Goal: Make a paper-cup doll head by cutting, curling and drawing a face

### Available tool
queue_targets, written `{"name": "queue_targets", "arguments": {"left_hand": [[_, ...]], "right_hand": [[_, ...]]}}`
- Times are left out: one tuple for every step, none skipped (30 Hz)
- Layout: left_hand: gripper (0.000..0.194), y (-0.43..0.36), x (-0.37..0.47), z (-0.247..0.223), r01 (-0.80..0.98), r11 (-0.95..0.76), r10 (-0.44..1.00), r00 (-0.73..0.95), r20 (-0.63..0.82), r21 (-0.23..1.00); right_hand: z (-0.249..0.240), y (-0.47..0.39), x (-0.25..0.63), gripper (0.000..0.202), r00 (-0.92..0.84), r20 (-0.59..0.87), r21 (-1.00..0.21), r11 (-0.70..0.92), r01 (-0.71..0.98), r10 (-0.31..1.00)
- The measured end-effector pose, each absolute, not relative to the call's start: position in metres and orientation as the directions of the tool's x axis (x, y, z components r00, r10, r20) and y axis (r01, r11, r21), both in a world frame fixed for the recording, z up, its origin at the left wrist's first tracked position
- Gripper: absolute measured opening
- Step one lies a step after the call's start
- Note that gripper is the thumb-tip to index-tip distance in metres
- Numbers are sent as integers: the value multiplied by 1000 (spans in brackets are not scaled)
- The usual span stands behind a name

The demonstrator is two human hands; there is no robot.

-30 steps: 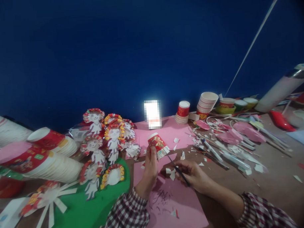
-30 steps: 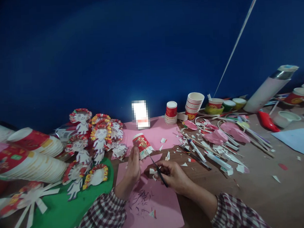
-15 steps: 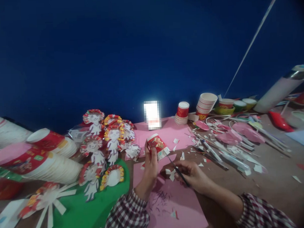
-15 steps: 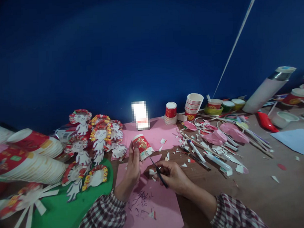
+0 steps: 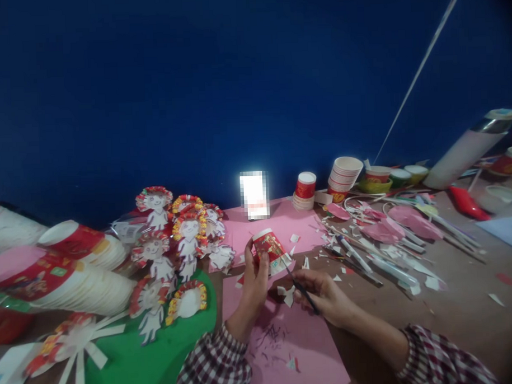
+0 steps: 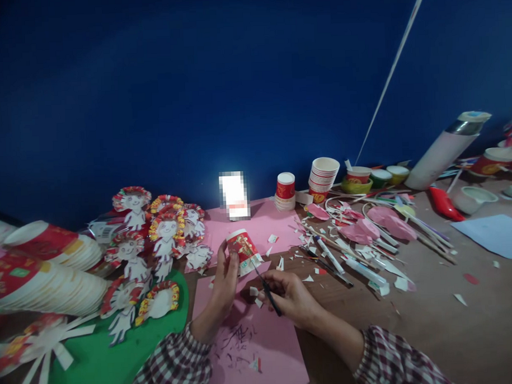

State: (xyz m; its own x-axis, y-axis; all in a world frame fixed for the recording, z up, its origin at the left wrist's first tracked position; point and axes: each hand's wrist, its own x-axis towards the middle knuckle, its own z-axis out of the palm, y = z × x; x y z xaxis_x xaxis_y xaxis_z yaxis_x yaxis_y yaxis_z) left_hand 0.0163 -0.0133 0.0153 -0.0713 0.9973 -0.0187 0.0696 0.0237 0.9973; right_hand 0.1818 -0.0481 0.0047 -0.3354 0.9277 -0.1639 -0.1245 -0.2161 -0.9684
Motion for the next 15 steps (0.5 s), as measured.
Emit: {"name": "queue_targets", "arguments": {"left_hand": [[64, -13, 16, 15, 73, 30, 997, -76, -24, 997], [64, -13, 17, 15, 78, 36, 996, -81, -29, 996], [64, -13, 17, 15, 79, 37, 996, -86, -30, 996], [64, -13, 17, 15, 76, 32, 996, -90, -25, 997], [63, -13, 18, 16, 70, 25, 995, -93, -19, 997], [62, -14, 18, 16, 60, 20, 995, -94, -14, 998], [62, -14, 19, 16, 49, 17, 995, -101, -12, 999], [62, -14, 19, 15, 40, 20, 994, -109, -16, 999], [62, -13, 19, 15, 37, 29, 993, -115, -24, 999], [63, -13, 19, 14, 41, 36, 992, -122, -31, 999], [64, -13, 19, 13, 53, 36, 991, -127, -29, 998], [65, -13, 18, 12, 71, 31, 991, -131, -21, 997], [65, -13, 18, 12, 88, 24, 992, -129, -13, 996], [65, -12, 17, 11, 100, 18, 992, -126, -6, 995], [65, -12, 17, 11, 105, 14, 993, -122, -1, 994]], "right_hand": [[5, -48, 182, 37, -332, -168, -968, -218, -120, 928], [6, -48, 182, 37, -328, -172, -968, -220, -116, 929], [6, -48, 182, 37, -324, -172, -969, -219, -113, 930], [6, -48, 182, 37, -320, -172, -970, -216, -108, 932], [6, -48, 182, 37, -315, -174, -971, -215, -100, 933], [6, -47, 182, 38, -311, -179, -972, -216, -88, 933], [5, -47, 183, 39, -309, -183, -973, -216, -75, 933], [5, -47, 183, 39, -309, -189, -974, -218, -62, 932], [5, -46, 183, 40, -311, -192, -974, -219, -53, 931], [5, -46, 183, 40, -312, -196, -974, -222, -49, 930], [6, -46, 183, 40, -311, -201, -973, -227, -48, 929], [7, -46, 183, 40, -309, -207, -971, -233, -49, 928], [8, -46, 183, 40, -306, -214, -969, -241, -52, 928], [9, -45, 183, 41, -302, -218, -968, -246, -57, 928], [9, -45, 183, 41, -299, -222, -966, -251, -64, 928]]}}
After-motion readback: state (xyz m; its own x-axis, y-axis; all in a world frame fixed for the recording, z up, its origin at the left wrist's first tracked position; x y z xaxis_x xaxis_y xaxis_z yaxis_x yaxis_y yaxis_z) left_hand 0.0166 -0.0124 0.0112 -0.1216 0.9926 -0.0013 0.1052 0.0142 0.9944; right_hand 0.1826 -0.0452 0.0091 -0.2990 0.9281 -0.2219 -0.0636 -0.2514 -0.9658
